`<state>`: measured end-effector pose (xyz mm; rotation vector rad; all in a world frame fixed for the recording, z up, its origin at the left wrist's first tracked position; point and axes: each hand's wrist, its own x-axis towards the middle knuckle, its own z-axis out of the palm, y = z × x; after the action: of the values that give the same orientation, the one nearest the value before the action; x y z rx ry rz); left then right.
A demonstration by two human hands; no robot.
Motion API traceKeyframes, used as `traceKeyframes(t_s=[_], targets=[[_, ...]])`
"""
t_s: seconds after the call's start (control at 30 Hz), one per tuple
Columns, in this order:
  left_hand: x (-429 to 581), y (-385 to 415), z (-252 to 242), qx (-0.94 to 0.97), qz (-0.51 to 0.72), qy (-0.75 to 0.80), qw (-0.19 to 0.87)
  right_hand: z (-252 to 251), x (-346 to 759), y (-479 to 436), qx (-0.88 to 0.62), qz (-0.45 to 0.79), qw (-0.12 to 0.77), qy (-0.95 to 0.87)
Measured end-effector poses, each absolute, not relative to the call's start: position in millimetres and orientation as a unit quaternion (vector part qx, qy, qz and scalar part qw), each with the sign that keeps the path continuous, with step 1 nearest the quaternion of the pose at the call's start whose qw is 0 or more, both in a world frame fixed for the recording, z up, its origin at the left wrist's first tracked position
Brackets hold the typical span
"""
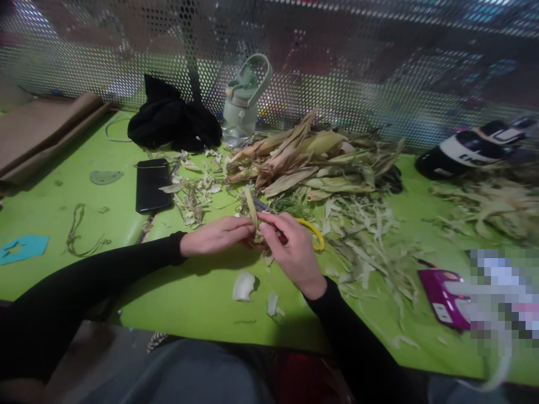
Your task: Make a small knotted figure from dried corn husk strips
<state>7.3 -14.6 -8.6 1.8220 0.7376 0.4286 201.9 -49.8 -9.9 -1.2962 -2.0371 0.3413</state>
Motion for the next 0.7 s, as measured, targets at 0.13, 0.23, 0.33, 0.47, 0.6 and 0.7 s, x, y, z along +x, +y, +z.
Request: traceKeyframes(t_s=[0.13,0.23,0.33,0.47,0.6,0.7], targets=[[10.6,-18.3,-6.9,0.804,0.096,0.325,0.489,-9.5,203.4,-48.1,-0.501,0.026,0.357,-0.788],[13.4,-22.1,-6.5,0.819,0.074,0.345,0.453,-10.0,202.2,-48.9,-0.45,0.02,0.365,-0.815],[14.1,-23.9,-7.3,0.807,0.079,0.352,0.467,-8.2,200.3,-50.8,-0.414,0.062,0.361,-0.833],[13.5,-24.6,-9.7,0.784,0.076,0.356,0.503,-5.1,199.8,-52.2,-0.384,0.094,0.351,-0.849],[14.5,-26.8,-13.4,0.731,0.092,0.342,0.583,-8.4,199.7,-54.3,-0.403,0.117,0.363,-0.832],[15.5,-28.5,-15.9,0.703,0.102,0.325,0.624,-12.2,198.4,-57.0,-0.457,0.116,0.386,-0.793]])
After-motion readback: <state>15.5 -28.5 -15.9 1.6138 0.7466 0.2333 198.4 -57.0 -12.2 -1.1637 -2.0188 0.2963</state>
